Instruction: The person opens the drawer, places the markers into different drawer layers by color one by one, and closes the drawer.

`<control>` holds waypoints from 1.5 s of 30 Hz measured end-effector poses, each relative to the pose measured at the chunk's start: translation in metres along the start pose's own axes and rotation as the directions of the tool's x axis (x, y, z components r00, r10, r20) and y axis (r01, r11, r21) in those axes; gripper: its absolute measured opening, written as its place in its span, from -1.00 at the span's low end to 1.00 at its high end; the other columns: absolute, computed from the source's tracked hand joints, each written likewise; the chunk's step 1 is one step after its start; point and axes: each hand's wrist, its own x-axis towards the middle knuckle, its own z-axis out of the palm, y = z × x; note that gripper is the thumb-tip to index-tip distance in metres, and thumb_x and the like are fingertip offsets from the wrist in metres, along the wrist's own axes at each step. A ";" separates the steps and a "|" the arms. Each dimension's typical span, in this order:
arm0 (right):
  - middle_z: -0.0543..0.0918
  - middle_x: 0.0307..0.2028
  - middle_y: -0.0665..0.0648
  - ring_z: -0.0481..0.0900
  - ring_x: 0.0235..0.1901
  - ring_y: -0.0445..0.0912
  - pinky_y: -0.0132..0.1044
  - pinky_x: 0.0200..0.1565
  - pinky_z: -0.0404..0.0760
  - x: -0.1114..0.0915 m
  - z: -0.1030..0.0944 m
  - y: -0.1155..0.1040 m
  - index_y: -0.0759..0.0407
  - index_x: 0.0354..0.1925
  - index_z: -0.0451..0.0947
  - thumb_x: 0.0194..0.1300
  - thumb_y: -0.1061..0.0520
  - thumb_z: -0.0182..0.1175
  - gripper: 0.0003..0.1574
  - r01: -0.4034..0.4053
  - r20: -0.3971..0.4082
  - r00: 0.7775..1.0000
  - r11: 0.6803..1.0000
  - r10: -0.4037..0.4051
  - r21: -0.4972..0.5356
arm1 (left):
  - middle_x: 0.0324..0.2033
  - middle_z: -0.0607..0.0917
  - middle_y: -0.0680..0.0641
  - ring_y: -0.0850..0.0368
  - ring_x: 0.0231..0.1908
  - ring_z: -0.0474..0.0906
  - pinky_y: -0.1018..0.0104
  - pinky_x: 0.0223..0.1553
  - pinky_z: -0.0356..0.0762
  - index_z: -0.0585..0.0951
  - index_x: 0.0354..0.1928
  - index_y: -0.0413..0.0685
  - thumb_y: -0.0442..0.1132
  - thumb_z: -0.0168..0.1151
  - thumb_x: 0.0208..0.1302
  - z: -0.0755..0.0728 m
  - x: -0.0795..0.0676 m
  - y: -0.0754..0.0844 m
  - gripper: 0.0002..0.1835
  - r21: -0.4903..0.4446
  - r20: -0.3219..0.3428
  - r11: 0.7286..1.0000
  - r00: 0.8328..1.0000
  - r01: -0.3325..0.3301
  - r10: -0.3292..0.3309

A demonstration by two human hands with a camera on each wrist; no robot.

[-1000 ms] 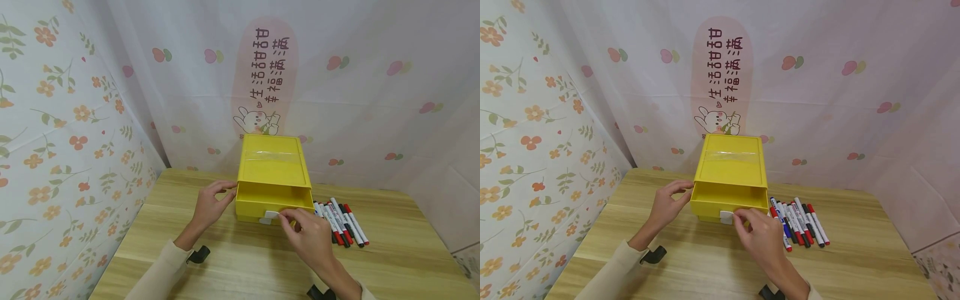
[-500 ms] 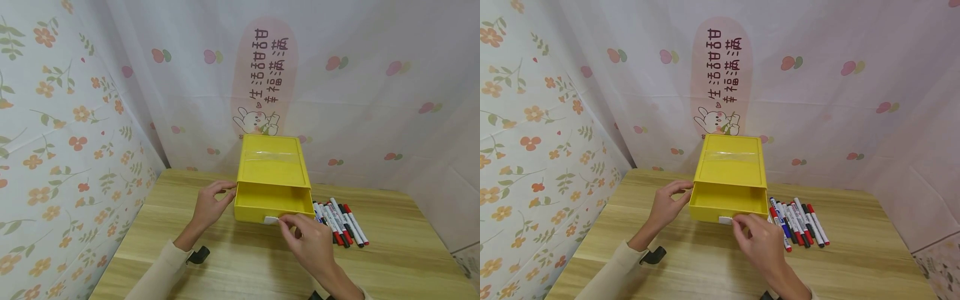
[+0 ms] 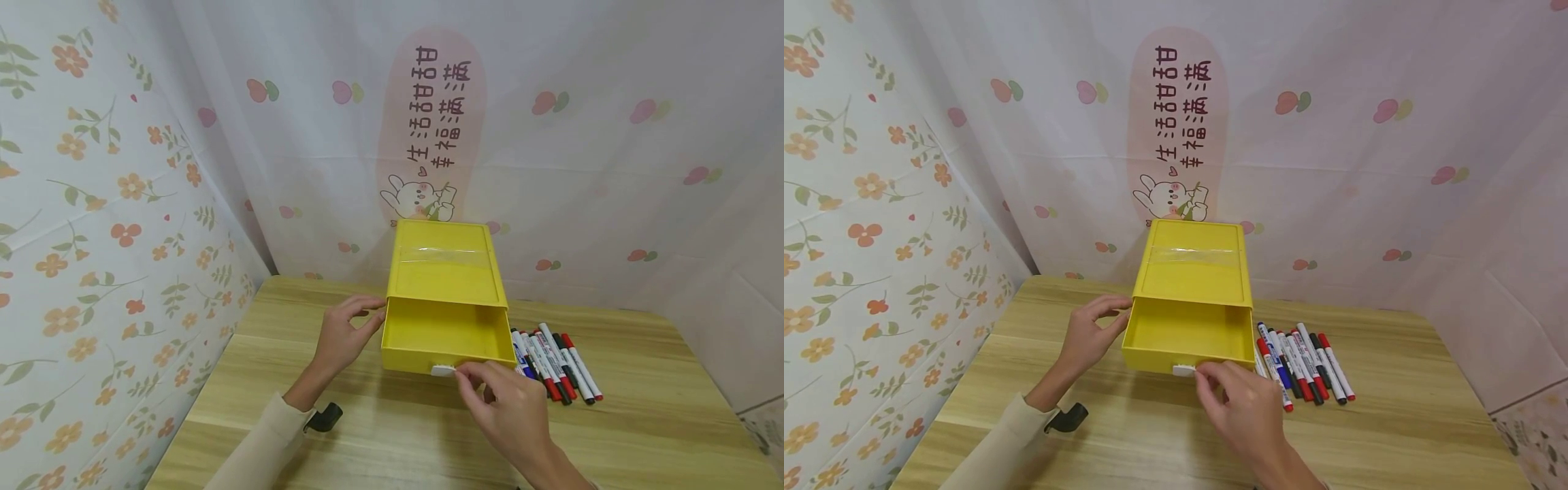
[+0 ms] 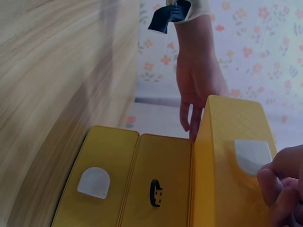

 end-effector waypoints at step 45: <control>0.64 -0.56 -0.13 0.33 -0.68 -0.38 -0.59 -0.61 0.34 0.009 -0.032 0.004 0.09 -0.38 0.79 0.64 -0.19 0.24 -0.47 0.046 -0.185 0.982 0.995 -0.030 0.083 | -0.05 0.87 -0.09 -0.08 -0.02 0.82 -0.08 0.01 0.81 0.86 0.03 -0.19 -0.38 0.52 0.40 -0.001 0.000 -0.001 -0.80 -0.005 0.010 1.000 1.000 0.002 -0.002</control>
